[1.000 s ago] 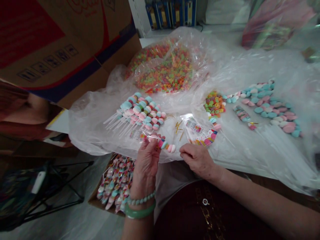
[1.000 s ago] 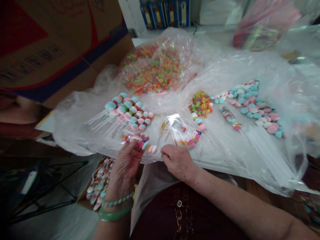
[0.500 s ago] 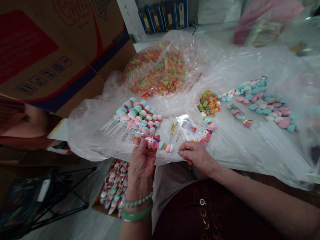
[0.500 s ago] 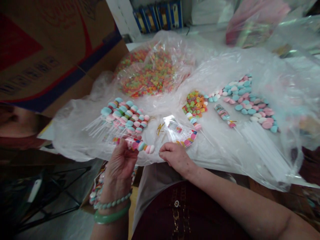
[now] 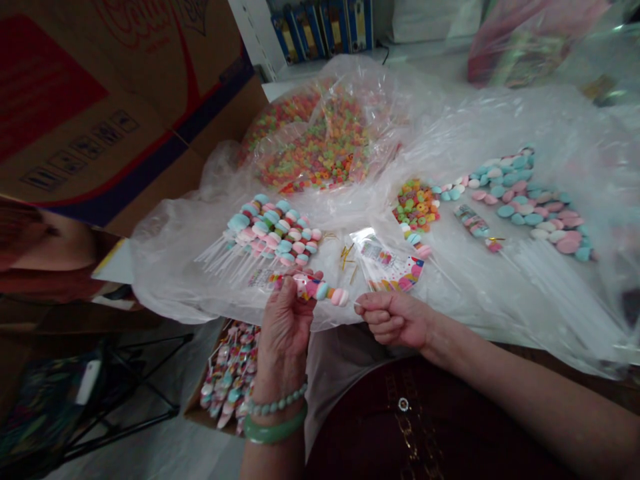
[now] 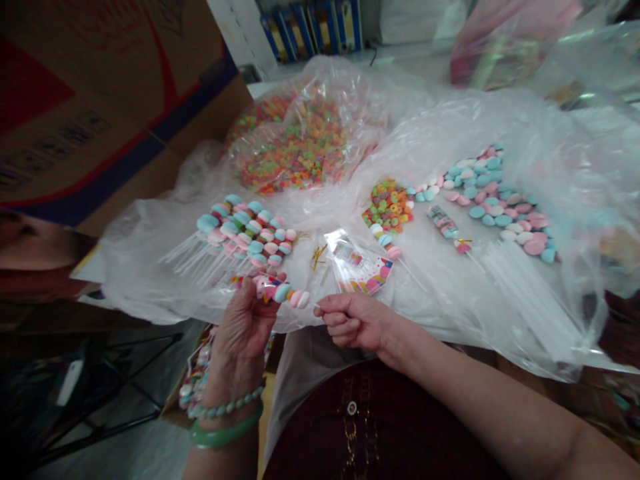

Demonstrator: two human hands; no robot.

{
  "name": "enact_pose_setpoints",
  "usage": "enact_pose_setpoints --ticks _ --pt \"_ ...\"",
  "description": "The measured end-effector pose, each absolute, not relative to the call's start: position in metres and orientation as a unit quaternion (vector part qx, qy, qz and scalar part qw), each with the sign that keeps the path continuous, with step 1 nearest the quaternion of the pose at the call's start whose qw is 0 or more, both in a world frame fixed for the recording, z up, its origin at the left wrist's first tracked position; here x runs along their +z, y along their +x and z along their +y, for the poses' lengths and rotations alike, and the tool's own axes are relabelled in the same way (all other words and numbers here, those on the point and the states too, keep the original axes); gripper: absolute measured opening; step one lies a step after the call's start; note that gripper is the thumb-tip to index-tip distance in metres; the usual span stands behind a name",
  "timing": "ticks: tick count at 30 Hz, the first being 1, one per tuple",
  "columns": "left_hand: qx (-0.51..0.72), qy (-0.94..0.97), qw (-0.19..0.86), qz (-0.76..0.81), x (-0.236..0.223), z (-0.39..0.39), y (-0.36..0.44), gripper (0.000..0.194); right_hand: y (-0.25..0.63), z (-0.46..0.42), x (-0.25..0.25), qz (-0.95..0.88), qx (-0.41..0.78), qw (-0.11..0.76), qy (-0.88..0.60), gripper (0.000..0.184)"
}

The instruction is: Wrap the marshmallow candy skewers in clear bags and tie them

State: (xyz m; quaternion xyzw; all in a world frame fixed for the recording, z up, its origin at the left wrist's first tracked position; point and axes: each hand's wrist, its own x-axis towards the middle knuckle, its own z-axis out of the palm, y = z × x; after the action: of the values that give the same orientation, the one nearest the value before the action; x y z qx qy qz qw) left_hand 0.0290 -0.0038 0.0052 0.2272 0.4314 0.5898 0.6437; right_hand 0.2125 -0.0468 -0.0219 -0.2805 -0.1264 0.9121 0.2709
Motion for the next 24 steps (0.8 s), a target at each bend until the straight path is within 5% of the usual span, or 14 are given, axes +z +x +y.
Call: enact_pose_setpoints --ticks 5,8,11,19,24 --pt "0.607 0.271 0.573 0.479 0.005 -0.007 0.039 0.027 0.196 -0.057 -0.02 -0.531 0.541 0.362 -0.541 0.011" --pt "0.598 0.244 0.593 0.481 0.003 -0.007 0.039 0.02 0.196 -0.063 -0.026 -0.712 0.305 0.323 -0.544 0.013" --pt "0.559 0.177 0.648 0.486 0.002 -0.006 0.032 0.011 0.202 -0.065 -0.032 -0.766 0.198 0.305 -0.53 0.017" --pt "0.569 0.126 0.643 0.497 0.005 -0.003 0.022 0.008 0.206 -0.056 -0.036 -0.688 0.312 0.405 -0.515 0.015" --pt "0.564 0.18 0.644 0.484 0.002 -0.005 0.024 0.01 0.202 -0.053 -0.028 -0.596 0.45 0.389 -0.539 0.014"
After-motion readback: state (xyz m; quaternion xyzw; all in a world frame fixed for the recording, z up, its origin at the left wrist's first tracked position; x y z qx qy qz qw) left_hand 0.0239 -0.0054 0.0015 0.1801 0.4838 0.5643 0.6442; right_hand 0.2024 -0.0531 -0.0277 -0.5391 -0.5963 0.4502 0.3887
